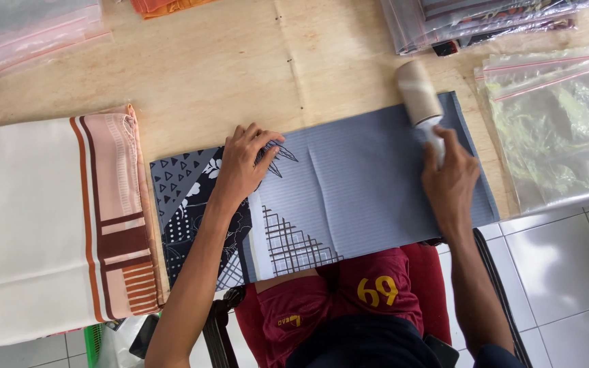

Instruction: Using a lint roller to remove lint and debris from a piece of patterned fabric before folding it.

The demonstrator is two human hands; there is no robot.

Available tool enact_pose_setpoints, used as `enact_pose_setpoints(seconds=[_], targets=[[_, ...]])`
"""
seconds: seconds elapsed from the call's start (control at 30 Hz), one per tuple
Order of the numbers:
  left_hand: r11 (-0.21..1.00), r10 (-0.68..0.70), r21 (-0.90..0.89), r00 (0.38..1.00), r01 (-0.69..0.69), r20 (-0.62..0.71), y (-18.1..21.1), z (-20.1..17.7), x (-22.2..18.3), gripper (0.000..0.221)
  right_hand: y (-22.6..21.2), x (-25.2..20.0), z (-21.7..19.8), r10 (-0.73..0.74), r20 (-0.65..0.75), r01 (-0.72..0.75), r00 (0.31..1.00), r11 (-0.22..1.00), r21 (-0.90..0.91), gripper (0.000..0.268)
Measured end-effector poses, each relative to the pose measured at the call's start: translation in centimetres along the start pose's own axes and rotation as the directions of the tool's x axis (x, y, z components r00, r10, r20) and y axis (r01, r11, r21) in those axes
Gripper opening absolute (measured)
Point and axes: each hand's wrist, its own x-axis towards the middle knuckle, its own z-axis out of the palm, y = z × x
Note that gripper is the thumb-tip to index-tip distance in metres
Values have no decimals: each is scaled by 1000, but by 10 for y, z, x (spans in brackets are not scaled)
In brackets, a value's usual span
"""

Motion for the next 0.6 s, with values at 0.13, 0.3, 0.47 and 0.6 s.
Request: enact_pose_setpoints(seconds=[0.13, 0.3, 0.47, 0.6], targets=[[1000, 2, -4, 1000, -2, -5, 2, -1, 0, 13, 43, 13, -7, 48, -74, -53, 996, 997, -63, 23], [1000, 10, 0, 1000, -10, -6, 5, -2, 1, 13, 13, -3, -12, 54, -92, -51, 994, 998, 30, 24], [1000, 7, -5, 1000, -7, -26, 1, -1, 2, 14, -57, -43, 2, -22, 48, 14, 999, 989, 148, 23], [1000, 25, 4, 999, -25, -34, -1, -2, 2, 10, -75, -60, 31, -151, 198, 109, 969, 972, 207, 26]])
